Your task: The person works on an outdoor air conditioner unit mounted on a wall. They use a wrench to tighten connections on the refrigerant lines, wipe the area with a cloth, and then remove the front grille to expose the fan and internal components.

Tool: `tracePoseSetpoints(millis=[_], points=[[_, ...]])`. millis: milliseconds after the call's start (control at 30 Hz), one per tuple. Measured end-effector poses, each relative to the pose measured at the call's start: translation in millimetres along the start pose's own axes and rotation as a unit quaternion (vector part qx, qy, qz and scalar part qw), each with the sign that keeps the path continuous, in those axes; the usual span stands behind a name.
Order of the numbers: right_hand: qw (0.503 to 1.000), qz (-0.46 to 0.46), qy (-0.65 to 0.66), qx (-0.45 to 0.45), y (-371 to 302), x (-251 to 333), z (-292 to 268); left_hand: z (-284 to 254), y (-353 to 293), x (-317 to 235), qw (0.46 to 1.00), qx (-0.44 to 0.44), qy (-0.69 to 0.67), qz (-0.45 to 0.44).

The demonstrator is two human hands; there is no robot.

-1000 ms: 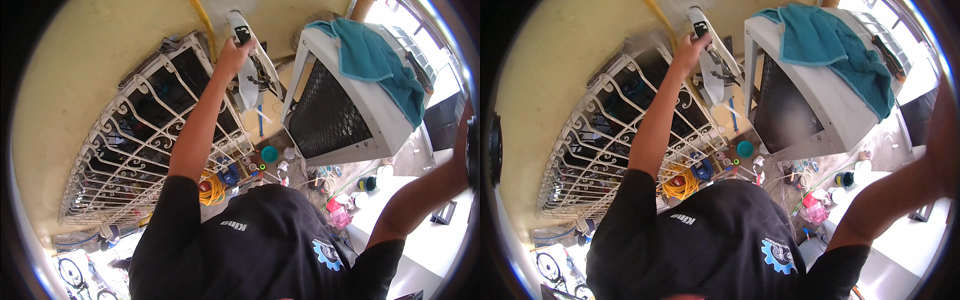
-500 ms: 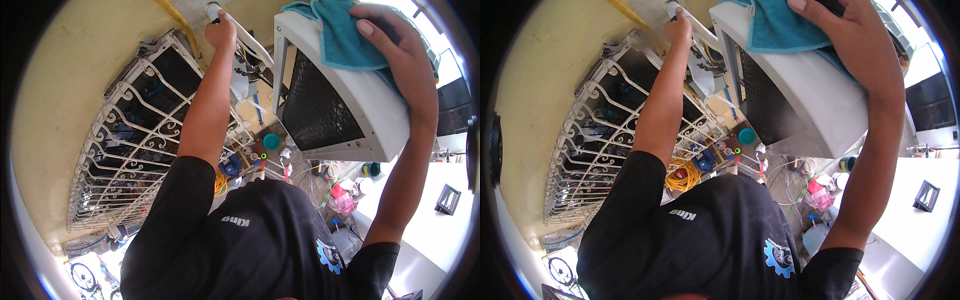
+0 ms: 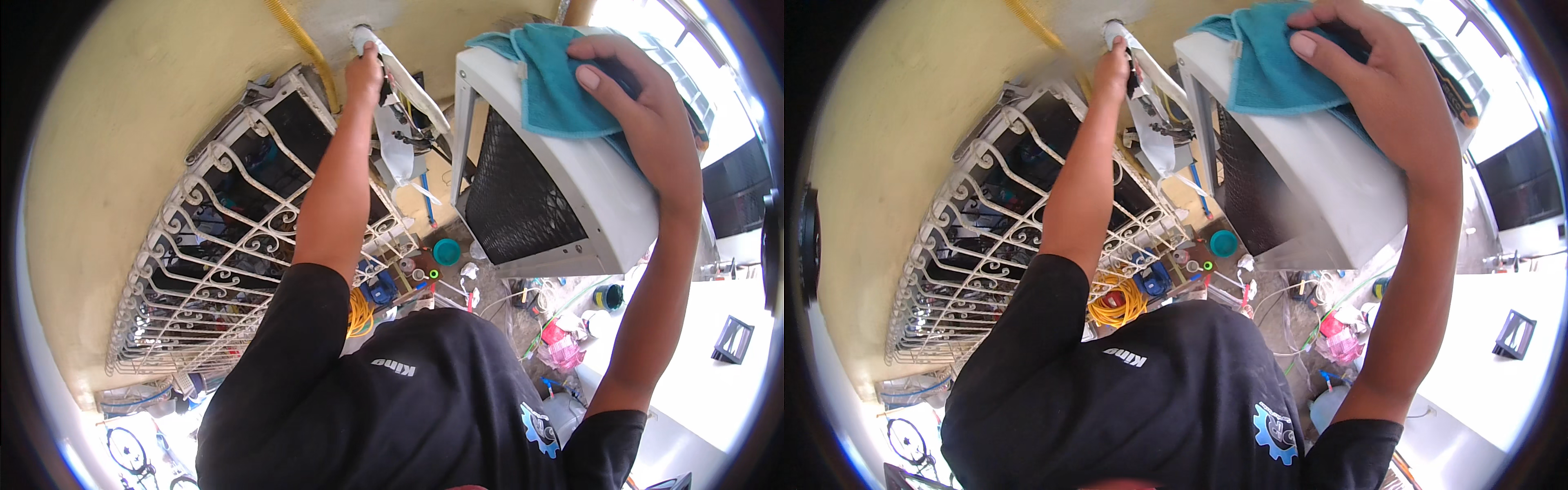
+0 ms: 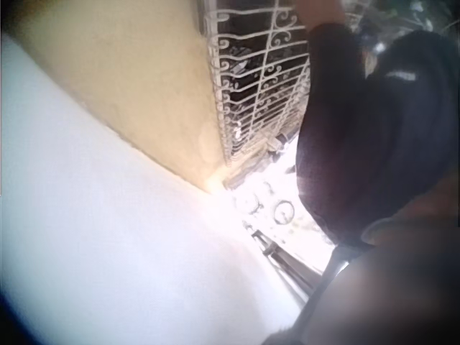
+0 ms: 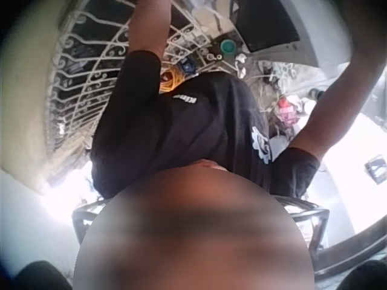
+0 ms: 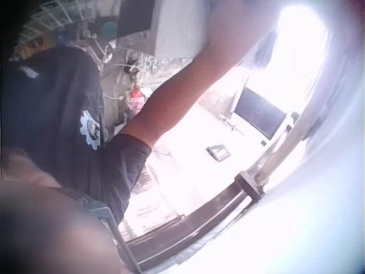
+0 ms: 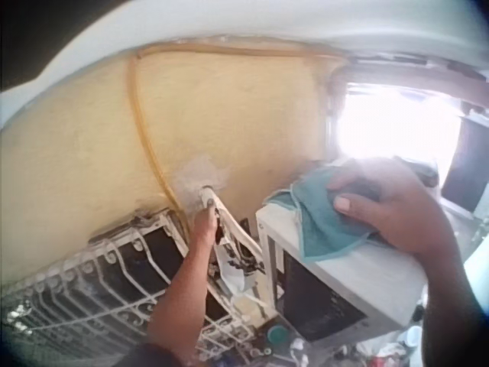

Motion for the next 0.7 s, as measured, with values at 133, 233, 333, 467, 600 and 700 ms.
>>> tracePoseSetpoints(millis=[133,233,333,467,600,700], points=[[1.000,0.003,0.020,0.002,0,-11,-1,-1,-3,3,0.993,0.097,-0.001,-0.070],[1.000,0.001,0.024,0.007,1,-17,-1,-6,-20,2,0.988,0.145,0.031,-0.031],[1.000,0.015,0.008,-0.006,1,-18,-1,-5,-43,2,0.976,0.209,-0.061,-0.018],[1.000,0.023,0.015,-0.006,1,0,0,-24,-45,-1,0.985,0.170,-0.004,0.020],[0.998,0.015,0.022,-0.064,1,28,-17,-32,-42,-18,0.971,0.139,0.159,0.114],[0.997,-0.026,-0.005,-0.076,7,44,-15,-39,-46,-32,0.950,0.094,0.241,0.174]])
Point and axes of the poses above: each hand's wrist, its own y-axis towards the middle knuckle, its own z-axis out of the palm, x = y × z, the point moved 10 cm from there along y, towards the middle knuckle, and after that the axes turned 10 degrees about -x, right-handed, at the moved point
